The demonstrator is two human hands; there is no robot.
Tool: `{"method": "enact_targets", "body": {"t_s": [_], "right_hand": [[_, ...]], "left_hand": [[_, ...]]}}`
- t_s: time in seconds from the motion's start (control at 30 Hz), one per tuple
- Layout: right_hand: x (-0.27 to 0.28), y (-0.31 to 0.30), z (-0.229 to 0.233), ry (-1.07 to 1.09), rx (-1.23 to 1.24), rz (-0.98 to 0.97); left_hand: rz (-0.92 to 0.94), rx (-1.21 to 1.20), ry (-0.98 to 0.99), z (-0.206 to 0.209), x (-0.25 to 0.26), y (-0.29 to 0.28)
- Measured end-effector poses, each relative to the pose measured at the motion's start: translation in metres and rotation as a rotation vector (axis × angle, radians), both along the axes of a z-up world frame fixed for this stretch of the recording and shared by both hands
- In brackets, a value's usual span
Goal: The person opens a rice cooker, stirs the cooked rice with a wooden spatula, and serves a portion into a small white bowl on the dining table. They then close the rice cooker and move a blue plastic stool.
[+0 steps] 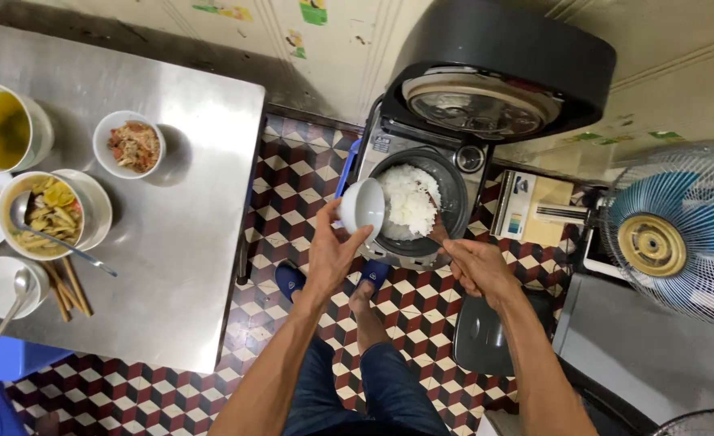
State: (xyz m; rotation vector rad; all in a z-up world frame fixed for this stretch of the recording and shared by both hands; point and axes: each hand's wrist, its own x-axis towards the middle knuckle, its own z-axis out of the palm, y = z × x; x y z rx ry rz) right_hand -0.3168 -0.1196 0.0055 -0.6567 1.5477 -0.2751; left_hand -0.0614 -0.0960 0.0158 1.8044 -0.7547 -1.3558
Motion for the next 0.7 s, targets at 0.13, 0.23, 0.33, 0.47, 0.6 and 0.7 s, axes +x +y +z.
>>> {"method": "enact_targets", "body": {"t_s": [0.13, 0.23, 0.33, 0.47, 0.6, 0.7], "right_hand": [[0.011, 0.021, 0.015, 0.282, -0.159, 0.166], [0.044, 0.037, 0.028, 0.574, -0.319, 0.48], [0.051, 0.047, 0.037, 0.669, -0.478, 0.561], [0.041, 0.061, 0.037, 0.651, -0.608, 0.425], [0.037, 0.053, 0.043, 0.539, -0.539, 0.432], [0.035, 0.044, 0.074, 0.406, -0.342, 0.236]], "left_hand": [[0.0, 0.027, 0.051, -0.023, -0.032, -0.009], [0.076, 0.051, 0.239, -0.042, -0.044, -0.006], [0.14, 0.054, 0.426, -0.058, -0.049, -0.006], [0.149, 0.086, 0.524, -0.066, -0.045, -0.005], [0.164, 0.092, 0.565, -0.082, -0.046, -0.004], [0.146, 0.103, 0.605, -0.083, -0.04, -0.002]]}}
